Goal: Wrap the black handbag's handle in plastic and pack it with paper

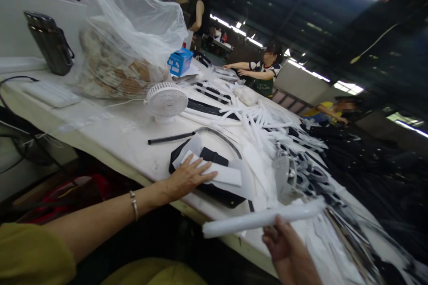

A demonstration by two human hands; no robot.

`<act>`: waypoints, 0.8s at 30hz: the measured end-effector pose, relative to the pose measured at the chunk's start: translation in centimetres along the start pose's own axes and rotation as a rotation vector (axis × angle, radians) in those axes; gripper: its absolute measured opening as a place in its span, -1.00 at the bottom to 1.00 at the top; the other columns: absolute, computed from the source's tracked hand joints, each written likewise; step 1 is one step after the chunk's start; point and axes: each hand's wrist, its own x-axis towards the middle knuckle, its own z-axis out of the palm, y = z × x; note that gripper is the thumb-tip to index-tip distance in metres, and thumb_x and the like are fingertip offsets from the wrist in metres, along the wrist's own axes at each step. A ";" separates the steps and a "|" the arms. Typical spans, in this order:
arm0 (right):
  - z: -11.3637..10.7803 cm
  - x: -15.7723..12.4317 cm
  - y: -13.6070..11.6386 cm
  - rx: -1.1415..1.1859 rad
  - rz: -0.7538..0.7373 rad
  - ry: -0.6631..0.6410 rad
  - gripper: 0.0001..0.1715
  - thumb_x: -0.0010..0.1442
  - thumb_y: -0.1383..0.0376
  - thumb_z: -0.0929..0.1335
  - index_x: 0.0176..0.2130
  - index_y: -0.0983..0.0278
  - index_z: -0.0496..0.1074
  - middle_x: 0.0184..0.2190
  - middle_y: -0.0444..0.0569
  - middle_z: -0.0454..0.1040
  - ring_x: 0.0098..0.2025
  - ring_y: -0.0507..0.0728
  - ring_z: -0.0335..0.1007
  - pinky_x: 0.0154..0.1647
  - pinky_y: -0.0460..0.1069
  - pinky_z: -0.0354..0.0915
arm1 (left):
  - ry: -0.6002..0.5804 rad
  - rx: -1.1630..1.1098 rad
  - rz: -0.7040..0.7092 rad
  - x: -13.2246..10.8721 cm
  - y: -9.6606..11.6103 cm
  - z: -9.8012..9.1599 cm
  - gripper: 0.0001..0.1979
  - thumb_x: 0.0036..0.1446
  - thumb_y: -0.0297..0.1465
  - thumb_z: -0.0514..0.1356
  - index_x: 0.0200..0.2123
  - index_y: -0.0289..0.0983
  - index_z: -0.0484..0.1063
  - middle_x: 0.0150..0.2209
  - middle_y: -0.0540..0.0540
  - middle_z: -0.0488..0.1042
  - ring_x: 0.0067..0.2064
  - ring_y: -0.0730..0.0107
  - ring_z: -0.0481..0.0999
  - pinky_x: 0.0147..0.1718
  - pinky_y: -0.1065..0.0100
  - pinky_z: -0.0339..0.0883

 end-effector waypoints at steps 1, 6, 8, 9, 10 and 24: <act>1.4 -1.8 1.8 0.156 0.158 -0.023 -0.52 -0.15 0.05 0.56 -0.31 0.24 0.43 -0.42 -0.09 0.56 -0.43 0.12 0.52 -0.43 0.00 0.49 | -0.027 0.002 0.001 0.1 0.0 -0.2 -0.39 0.25 -0.64 -0.02 0.29 -0.05 0.15 0.26 -0.16 0.30 0.19 -0.04 0.35 0.13 -0.25 0.12; 10.7 -4.8 5.7 0.617 0.469 -0.151 -0.51 -0.25 0.27 0.63 -0.36 0.29 0.40 -0.44 -0.08 0.60 -0.35 0.15 0.59 -0.27 0.02 0.52 | -0.214 -0.052 0.021 1.4 -0.8 -2.7 -0.29 0.15 -0.69 0.00 0.30 -0.02 0.11 0.29 -0.16 0.24 0.21 -0.04 0.34 0.10 -0.15 0.20; 13.9 -3.7 5.3 0.688 0.486 -0.168 -0.57 -0.23 0.32 0.61 -0.39 0.31 0.41 -0.46 -0.05 0.59 -0.36 0.15 0.59 -0.27 0.01 0.51 | -0.306 -0.102 0.048 2.3 -1.3 -4.0 -0.29 0.15 -0.66 0.01 0.31 -0.01 0.09 0.30 -0.17 0.24 0.19 -0.04 0.37 0.05 -0.09 0.25; 15.1 -3.0 5.0 0.711 0.495 -0.164 -0.62 -0.21 0.36 0.60 -0.41 0.32 0.42 -0.48 -0.06 0.59 -0.37 0.15 0.59 -0.26 0.01 0.51 | -0.346 -0.127 0.062 2.7 -1.5 -4.5 -0.29 0.14 -0.65 0.02 0.31 -0.01 0.09 0.29 -0.18 0.26 0.17 -0.03 0.39 0.03 -0.05 0.29; 16.0 -2.3 4.6 0.725 0.502 -0.158 -0.67 -0.17 0.40 0.57 -0.42 0.33 0.42 -0.49 -0.07 0.58 -0.38 0.13 0.58 -0.25 0.00 0.51 | -0.376 -0.149 0.074 3.1 -1.7 -5.0 -0.30 0.14 -0.65 0.02 0.30 -0.02 0.10 0.28 -0.19 0.27 0.16 0.00 0.42 0.00 0.00 0.32; 15.7 0.2 4.8 0.663 0.480 -0.109 -0.89 0.12 0.48 0.39 -0.36 0.29 0.40 -0.41 -0.09 0.61 -0.27 0.06 0.60 -0.08 -0.02 0.49 | -0.451 -0.171 0.079 4.6 -1.6 -6.5 -0.41 0.10 -0.47 0.17 0.21 -0.03 0.28 0.09 -0.17 0.49 -0.06 0.09 0.57 -0.19 0.21 0.39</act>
